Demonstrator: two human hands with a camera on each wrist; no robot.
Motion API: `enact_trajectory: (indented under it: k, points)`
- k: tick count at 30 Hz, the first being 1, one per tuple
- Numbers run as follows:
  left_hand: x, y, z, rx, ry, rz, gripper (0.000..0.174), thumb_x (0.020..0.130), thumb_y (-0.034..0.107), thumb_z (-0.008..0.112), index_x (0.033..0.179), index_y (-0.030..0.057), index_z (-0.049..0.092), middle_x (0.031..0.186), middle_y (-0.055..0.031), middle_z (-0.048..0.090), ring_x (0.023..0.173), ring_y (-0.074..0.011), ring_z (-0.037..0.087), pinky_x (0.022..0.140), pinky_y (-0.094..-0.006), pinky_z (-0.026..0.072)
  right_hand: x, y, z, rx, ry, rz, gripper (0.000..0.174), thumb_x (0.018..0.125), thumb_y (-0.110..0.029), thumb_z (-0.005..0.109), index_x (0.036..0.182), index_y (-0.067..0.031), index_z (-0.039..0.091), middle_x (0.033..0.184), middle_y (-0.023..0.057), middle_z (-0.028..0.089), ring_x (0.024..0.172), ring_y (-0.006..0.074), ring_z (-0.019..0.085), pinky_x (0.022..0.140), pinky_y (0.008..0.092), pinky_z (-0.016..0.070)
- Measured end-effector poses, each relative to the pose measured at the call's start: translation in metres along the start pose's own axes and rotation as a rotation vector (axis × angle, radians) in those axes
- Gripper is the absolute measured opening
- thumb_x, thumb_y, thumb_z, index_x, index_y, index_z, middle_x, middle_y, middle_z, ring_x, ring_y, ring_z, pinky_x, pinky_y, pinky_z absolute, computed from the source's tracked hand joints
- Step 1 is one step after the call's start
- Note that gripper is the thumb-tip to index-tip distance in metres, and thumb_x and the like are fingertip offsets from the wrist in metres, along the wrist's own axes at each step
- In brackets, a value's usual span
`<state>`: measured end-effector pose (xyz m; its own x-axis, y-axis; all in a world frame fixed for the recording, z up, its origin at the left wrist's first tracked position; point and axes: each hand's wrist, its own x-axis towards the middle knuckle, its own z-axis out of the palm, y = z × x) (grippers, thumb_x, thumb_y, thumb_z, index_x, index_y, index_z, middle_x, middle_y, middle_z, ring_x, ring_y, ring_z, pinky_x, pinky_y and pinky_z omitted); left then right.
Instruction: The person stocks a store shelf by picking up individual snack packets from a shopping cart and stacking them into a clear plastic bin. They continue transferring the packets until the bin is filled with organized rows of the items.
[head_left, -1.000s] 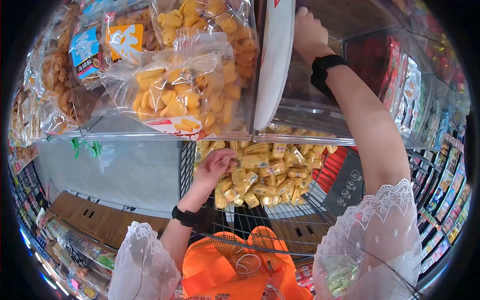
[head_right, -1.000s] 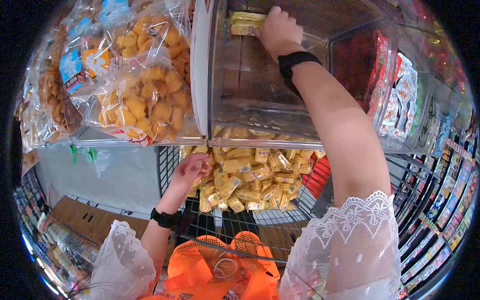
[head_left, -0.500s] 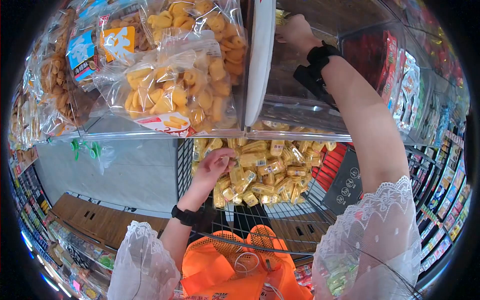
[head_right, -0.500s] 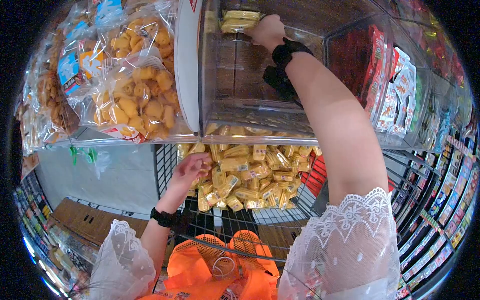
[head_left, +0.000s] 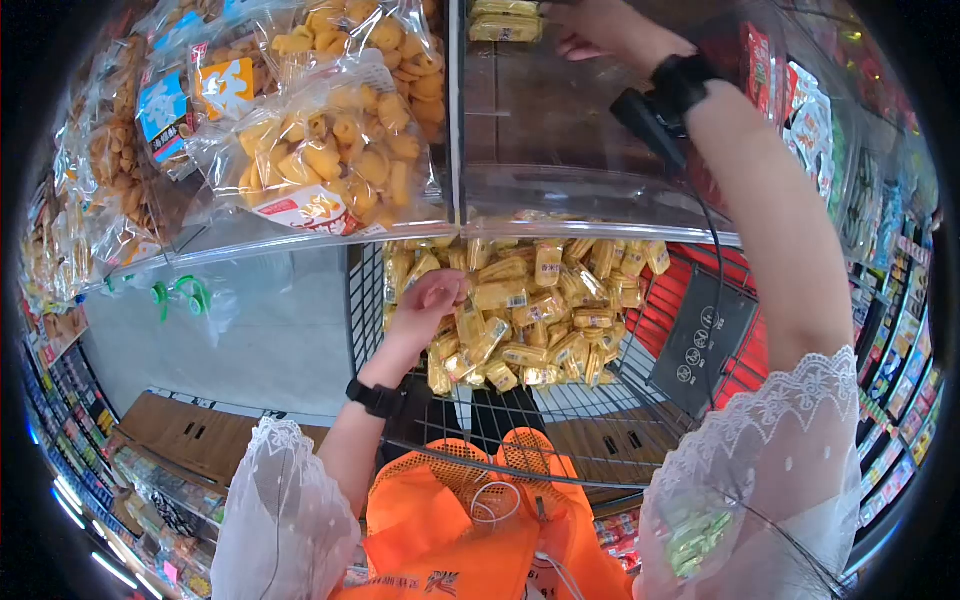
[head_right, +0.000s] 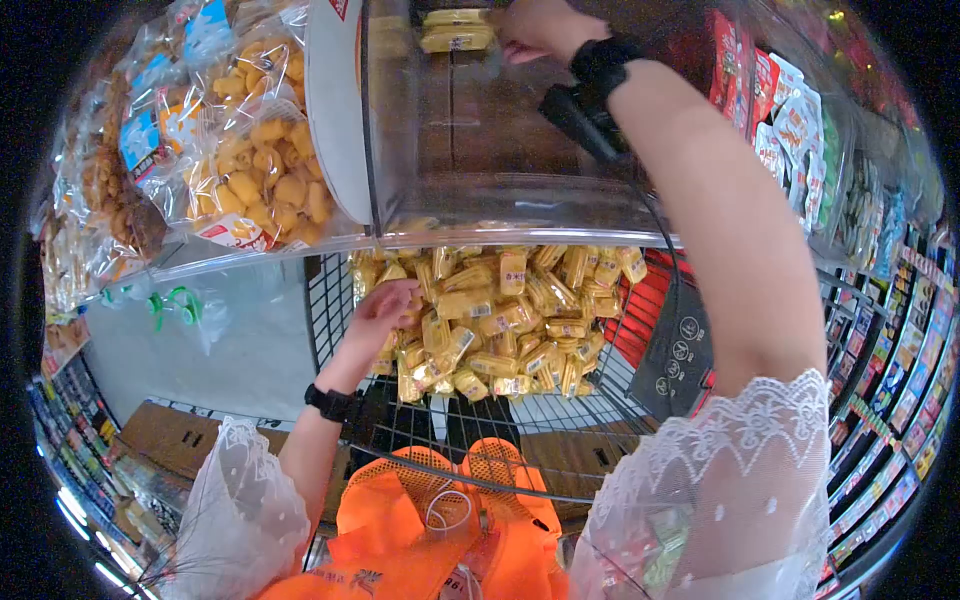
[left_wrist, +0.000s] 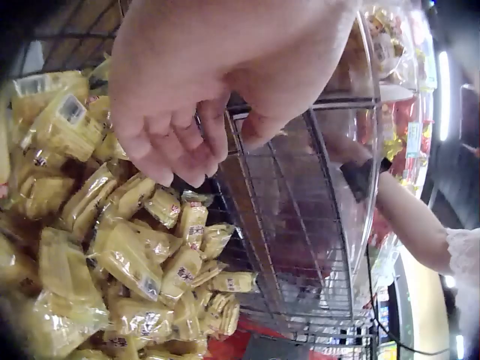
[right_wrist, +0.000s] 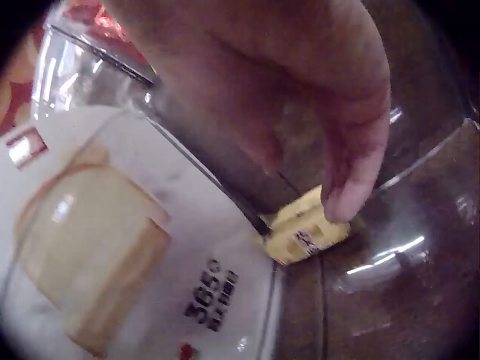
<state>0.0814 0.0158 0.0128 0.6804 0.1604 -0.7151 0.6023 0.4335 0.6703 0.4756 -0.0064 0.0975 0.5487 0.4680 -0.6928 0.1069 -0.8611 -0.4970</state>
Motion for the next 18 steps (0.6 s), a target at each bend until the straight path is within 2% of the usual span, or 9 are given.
enact_trajectory:
  k: [1,3,7,9,11,13,16,17,18]
  points:
    - [0.007,-0.010,0.000,0.051,0.028,0.010,0.029,0.092,0.021,0.051,0.114,0.0035,0.052,0.105,-0.0062,0.060,0.094,-0.0148,0.058,0.083,-0.0252,0.0438,-0.039,-0.016,-0.010,0.017,0.033,-0.003,0.035,0.089,-0.030,0.052,0.092,0.0044,0.056,0.080,0.0097,0.062,0.068,0.0196,0.061,0.052,0.0280,0.0465]
    - [0.029,-0.031,-0.001,0.259,0.045,0.089,0.034,0.088,0.023,0.056,0.114,0.0028,0.052,0.109,-0.0109,0.059,0.098,-0.0197,0.057,0.086,-0.0284,0.0431,0.063,0.069,-0.010,0.330,-0.001,-0.364,0.038,0.088,-0.036,0.053,0.102,-0.0009,0.058,0.089,0.0073,0.064,0.071,0.0141,0.063,0.063,0.0262,0.0548]
    - [0.058,-0.045,0.028,0.763,0.132,0.165,0.050,0.076,0.031,0.065,0.115,0.0031,0.052,0.117,-0.0176,0.053,0.111,-0.0298,0.050,0.093,-0.0383,0.0396,-0.123,0.018,-0.032,0.163,0.446,-0.552,0.036,0.091,-0.029,0.044,0.100,0.0032,0.058,0.063,0.0010,0.048,0.049,0.0082,0.043,0.045,0.0210,0.0358]
    - [0.058,-0.044,0.053,1.063,0.076,0.197,0.057,0.074,0.038,0.066,0.118,0.0051,0.050,0.124,-0.0166,0.048,0.117,-0.0314,0.043,0.098,-0.0420,0.0344,-0.197,0.018,-0.020,0.272,0.516,-0.500,0.036,0.093,-0.025,0.040,0.100,0.0052,0.058,0.050,-0.0021,0.040,0.038,0.0052,0.033,0.037,0.0184,0.0263]
    - [0.056,-0.045,0.063,1.252,-0.045,0.151,0.061,0.072,0.041,0.067,0.119,0.0060,0.049,0.128,-0.0161,0.046,0.121,-0.0330,0.039,0.101,-0.0446,0.0315,-0.251,0.026,0.017,0.560,0.470,-0.289,0.031,0.094,-0.023,0.037,0.098,0.0014,0.057,0.050,-0.0035,0.040,0.038,0.0028,0.032,0.036,0.0174,0.0230]
    - [0.055,-0.044,0.067,1.331,-0.221,0.027,0.063,0.069,0.041,0.068,0.118,0.0057,0.049,0.129,-0.0160,0.044,0.123,-0.0347,0.036,0.100,-0.0461,0.0310,-0.260,0.046,0.047,0.566,0.119,-0.088,0.020,0.092,-0.016,0.045,0.095,-0.0006,0.058,0.053,-0.0018,0.049,0.041,0.0030,0.042,0.036,0.0168,0.0283]
    - [0.045,-0.046,0.056,1.256,-0.320,0.036,0.059,0.072,0.039,0.066,0.116,0.0045,0.049,0.127,-0.0181,0.046,0.120,-0.0351,0.040,0.096,-0.0444,0.0355,-0.217,0.122,0.125,0.348,-0.087,0.077,0.020,0.088,-0.019,0.054,0.094,-0.0005,0.058,0.061,0.0039,0.057,0.052,0.0079,0.053,0.047,0.0230,0.0423]
    - [0.042,-0.056,0.053,1.180,-0.276,0.063,0.054,0.072,0.037,0.066,0.111,0.0043,0.051,0.118,-0.0189,0.051,0.113,-0.0354,0.045,0.090,-0.0432,0.0390,-0.198,0.159,0.158,0.094,0.013,-0.054,0.025,0.083,-0.023,0.057,0.092,-0.0002,0.058,0.070,0.0129,0.062,0.067,0.0288,0.063,0.062,0.0380,0.0490]
    - [0.040,-0.074,0.049,1.104,-0.232,0.090,0.049,0.071,0.035,0.067,0.107,0.0041,0.052,0.110,-0.0197,0.055,0.106,-0.0358,0.050,0.085,-0.0420,0.0425,-0.183,0.177,0.184,-0.090,0.035,-0.073,0.029,0.082,-0.025,0.056,0.097,-0.0002,0.058,0.088,0.0180,0.062,0.082,0.0345,0.061,0.074,0.0396,0.0482]
